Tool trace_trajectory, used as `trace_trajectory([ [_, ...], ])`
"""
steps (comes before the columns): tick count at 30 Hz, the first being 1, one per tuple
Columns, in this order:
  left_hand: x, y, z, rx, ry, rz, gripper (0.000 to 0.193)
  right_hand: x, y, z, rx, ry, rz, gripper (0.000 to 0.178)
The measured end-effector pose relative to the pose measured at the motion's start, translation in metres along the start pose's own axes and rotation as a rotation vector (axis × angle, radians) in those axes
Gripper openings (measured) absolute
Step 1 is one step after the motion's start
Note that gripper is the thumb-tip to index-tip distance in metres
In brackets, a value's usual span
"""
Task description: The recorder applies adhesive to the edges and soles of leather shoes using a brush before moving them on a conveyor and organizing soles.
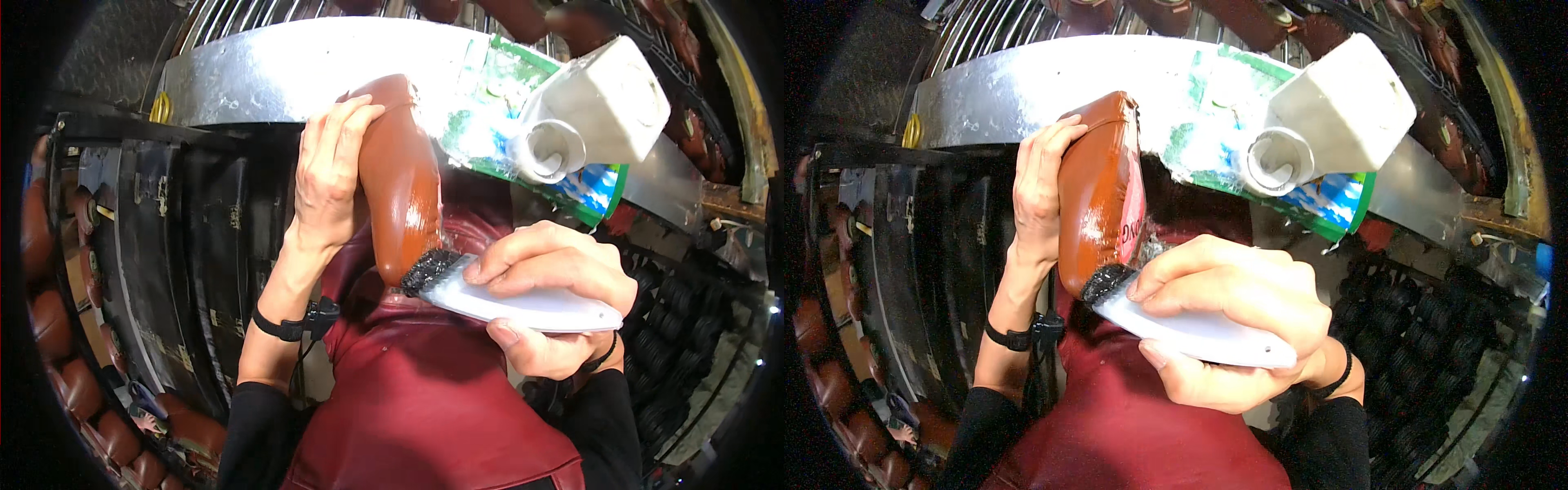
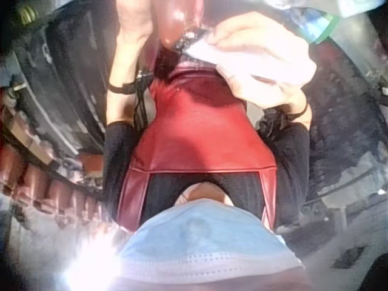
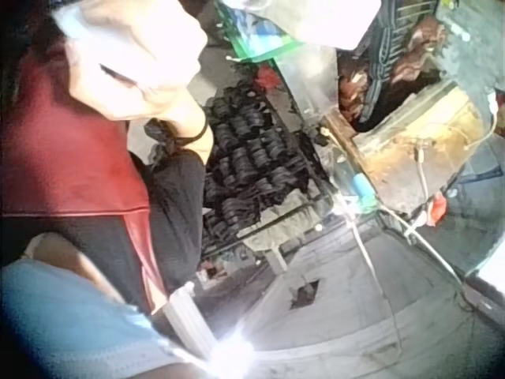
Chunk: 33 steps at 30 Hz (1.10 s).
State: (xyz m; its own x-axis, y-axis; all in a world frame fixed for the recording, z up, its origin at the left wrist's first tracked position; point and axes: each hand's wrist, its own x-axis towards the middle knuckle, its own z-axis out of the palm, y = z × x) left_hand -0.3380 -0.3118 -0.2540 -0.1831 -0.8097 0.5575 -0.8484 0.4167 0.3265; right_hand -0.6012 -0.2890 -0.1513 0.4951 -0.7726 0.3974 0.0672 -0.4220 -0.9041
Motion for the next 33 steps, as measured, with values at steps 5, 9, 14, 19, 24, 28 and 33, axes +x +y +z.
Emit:
trace_trajectory([
  [5,0.043,-0.003,-0.020,-0.168,-0.133,-0.119,0.058,0.044,-0.005,-0.024,-0.102,-0.027,-0.129,0.027],
  [9,0.072,-0.015,-0.025,-0.210,-0.172,-0.098,0.065,0.080,0.008,-0.041,-0.143,-0.003,-0.259,0.026],
  [14,0.095,-0.042,-0.028,-0.498,-0.243,-0.125,0.088,0.072,0.075,-0.051,-0.151,0.106,-0.136,0.029],
  [19,0.071,-0.076,0.015,-1.234,-0.008,-0.703,0.100,-0.004,0.113,-0.033,-0.188,0.484,0.216,0.017],
  [24,0.016,-0.057,-0.009,-1.179,0.162,-0.601,0.081,-0.037,0.094,-0.033,-0.097,0.929,0.183,0.014],
  [28,-0.032,-0.026,-0.002,-1.196,0.015,-0.818,0.073,-0.039,0.117,-0.028,-0.218,0.983,0.321,0.016],
  [33,-0.067,-0.007,0.002,-1.266,-0.081,-0.826,0.069,-0.040,0.105,-0.030,0.314,1.107,0.467,0.022],
])
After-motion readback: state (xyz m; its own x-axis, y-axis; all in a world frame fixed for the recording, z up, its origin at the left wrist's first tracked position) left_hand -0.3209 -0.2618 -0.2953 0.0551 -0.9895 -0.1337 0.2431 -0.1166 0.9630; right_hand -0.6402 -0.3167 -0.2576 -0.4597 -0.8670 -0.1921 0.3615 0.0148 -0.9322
